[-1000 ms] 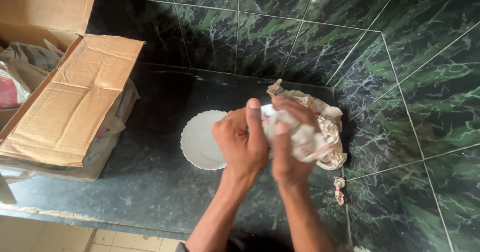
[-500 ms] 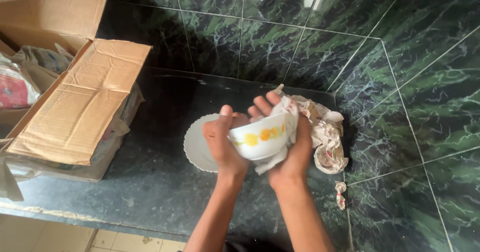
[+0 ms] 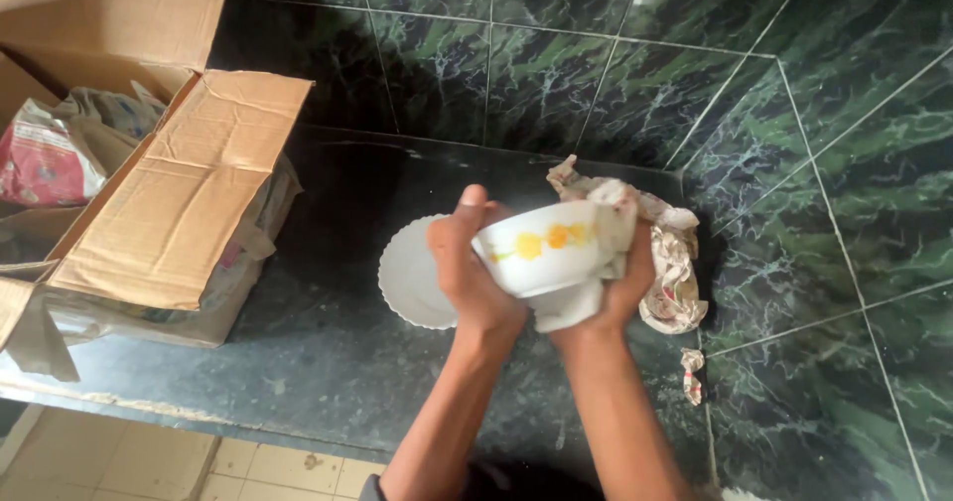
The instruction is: The person wipes a white bowl with a floral pattern using a cloth. They dry the exterior and interior surfaces thoroughly, rotating the bowl in their hands. A white plate is visible on the countertop nearby.
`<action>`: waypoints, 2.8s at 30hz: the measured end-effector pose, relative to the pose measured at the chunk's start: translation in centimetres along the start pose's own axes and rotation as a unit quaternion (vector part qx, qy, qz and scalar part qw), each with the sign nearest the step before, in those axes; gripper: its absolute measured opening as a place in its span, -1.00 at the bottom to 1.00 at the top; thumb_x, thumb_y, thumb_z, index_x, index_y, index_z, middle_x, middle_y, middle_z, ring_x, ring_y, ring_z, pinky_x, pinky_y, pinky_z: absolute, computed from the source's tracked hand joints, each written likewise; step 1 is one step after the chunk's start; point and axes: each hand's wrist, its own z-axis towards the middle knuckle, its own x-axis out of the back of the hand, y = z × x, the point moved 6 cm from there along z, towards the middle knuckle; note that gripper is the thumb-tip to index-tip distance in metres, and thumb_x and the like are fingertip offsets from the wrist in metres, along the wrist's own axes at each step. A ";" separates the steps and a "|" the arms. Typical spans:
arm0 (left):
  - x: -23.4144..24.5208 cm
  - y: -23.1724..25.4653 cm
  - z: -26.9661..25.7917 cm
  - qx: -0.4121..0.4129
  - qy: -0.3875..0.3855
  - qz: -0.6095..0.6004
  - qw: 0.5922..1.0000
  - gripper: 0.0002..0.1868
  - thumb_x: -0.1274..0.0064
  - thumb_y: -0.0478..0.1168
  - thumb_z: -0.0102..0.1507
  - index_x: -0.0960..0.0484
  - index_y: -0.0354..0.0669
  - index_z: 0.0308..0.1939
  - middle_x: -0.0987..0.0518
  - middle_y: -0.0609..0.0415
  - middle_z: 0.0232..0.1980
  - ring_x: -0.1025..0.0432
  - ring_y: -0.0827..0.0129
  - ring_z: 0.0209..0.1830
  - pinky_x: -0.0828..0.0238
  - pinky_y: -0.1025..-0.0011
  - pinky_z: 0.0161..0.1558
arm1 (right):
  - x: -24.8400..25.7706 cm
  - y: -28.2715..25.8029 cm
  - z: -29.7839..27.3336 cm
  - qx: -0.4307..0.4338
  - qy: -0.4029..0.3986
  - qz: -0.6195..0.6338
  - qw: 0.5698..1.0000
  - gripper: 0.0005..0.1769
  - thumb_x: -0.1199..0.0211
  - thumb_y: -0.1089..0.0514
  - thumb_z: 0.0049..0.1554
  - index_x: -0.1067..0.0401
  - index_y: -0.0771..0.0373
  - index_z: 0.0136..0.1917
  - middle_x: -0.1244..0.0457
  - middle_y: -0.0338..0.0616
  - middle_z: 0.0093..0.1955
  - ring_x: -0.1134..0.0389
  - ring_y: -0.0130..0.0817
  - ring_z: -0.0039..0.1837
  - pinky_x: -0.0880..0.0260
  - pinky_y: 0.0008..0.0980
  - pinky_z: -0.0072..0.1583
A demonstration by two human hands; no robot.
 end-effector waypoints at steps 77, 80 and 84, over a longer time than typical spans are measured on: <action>-0.9 -0.2 -0.7 0.182 0.093 -0.145 0.968 -0.52 0.12 -0.10 0.39 -0.34 -0.22 -0.61 -0.34 0.12 -0.56 -0.23 0.36 -0.50 -0.18 0.34 -0.33 | -2.1 -2.3 -3.7 0.233 -0.182 -0.198 0.935 -0.55 -0.02 -0.04 0.34 -0.41 0.43 0.18 -0.35 0.12 0.21 -0.36 -0.07 0.28 -0.32 -0.10 0.40; 0.6 -3.1 -0.8 0.207 0.104 -0.071 0.970 -0.49 0.12 -0.06 0.38 -0.35 -0.22 -0.64 -0.31 0.16 -0.59 -0.19 0.44 -0.54 -0.12 0.39 -0.39 | 1.3 -0.8 -2.0 0.075 -0.101 0.032 0.992 -0.37 0.08 -0.21 0.29 -0.45 0.42 0.15 -0.37 0.07 0.09 -0.39 -0.04 0.16 -0.41 -0.08 0.21; -0.1 -3.1 -0.8 0.065 -0.077 0.195 0.976 -0.37 0.09 0.00 0.45 -0.18 -0.07 -0.70 -0.17 0.36 -0.64 0.02 0.67 -0.60 0.22 0.44 -0.54 | 4.5 -4.1 -1.7 0.289 0.072 -0.203 0.933 -0.59 0.05 -0.03 0.28 -0.36 0.31 0.19 -0.33 -0.01 0.11 -0.40 -0.15 0.09 -0.49 -0.10 0.13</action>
